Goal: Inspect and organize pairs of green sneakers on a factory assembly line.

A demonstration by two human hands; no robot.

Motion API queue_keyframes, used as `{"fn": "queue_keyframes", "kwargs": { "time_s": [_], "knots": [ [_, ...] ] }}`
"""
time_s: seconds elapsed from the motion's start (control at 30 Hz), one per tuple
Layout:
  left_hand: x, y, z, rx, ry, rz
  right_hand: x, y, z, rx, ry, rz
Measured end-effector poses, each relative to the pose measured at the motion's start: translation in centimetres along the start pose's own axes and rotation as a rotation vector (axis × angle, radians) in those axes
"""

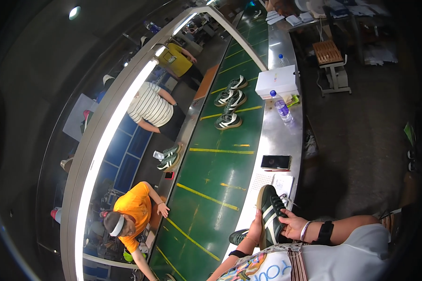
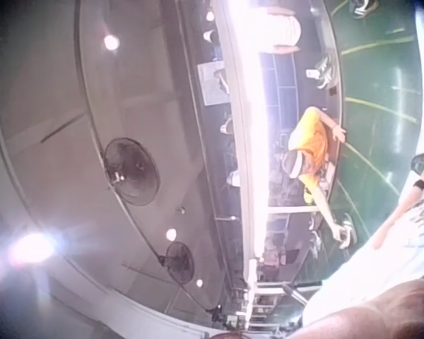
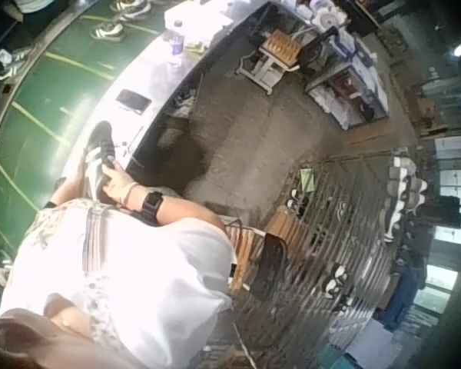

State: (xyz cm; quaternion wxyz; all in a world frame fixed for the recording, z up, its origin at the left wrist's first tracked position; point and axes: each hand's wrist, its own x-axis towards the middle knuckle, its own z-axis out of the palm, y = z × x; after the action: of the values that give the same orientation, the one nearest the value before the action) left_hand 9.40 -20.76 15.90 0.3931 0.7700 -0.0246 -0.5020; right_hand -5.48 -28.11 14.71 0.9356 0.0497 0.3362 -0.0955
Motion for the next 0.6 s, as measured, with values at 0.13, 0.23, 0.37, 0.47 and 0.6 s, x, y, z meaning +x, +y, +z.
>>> {"fn": "queue_keyframes", "kwargs": {
  "time_s": [0.13, 0.23, 0.37, 0.47, 0.6],
  "knots": [
    [-1.6, 1.2, 1.5, -0.012, -0.002, 0.051, -0.8, -0.3, -0.3, 0.042, 0.017, -0.027],
    [-0.4, 0.2, 1.8, -0.049, -0.075, 0.077, -1.5, -0.3, -0.7, 0.047, 0.012, -0.068],
    [-0.8, 1.6, 4.5, -0.071, -0.315, 0.025, -3.4, -0.9, -1.8, 0.16, 0.06, -0.168],
    [1.0, 1.6, 5.7, -0.068, -0.418, 0.03, -4.6, -1.0, -2.0, 0.205, 0.059, -0.266],
    [0.5, 2.5, 8.7, -0.001, -0.632, 0.053, -7.0, -1.0, -3.2, 0.265, 0.047, -0.394]
  ]
}}
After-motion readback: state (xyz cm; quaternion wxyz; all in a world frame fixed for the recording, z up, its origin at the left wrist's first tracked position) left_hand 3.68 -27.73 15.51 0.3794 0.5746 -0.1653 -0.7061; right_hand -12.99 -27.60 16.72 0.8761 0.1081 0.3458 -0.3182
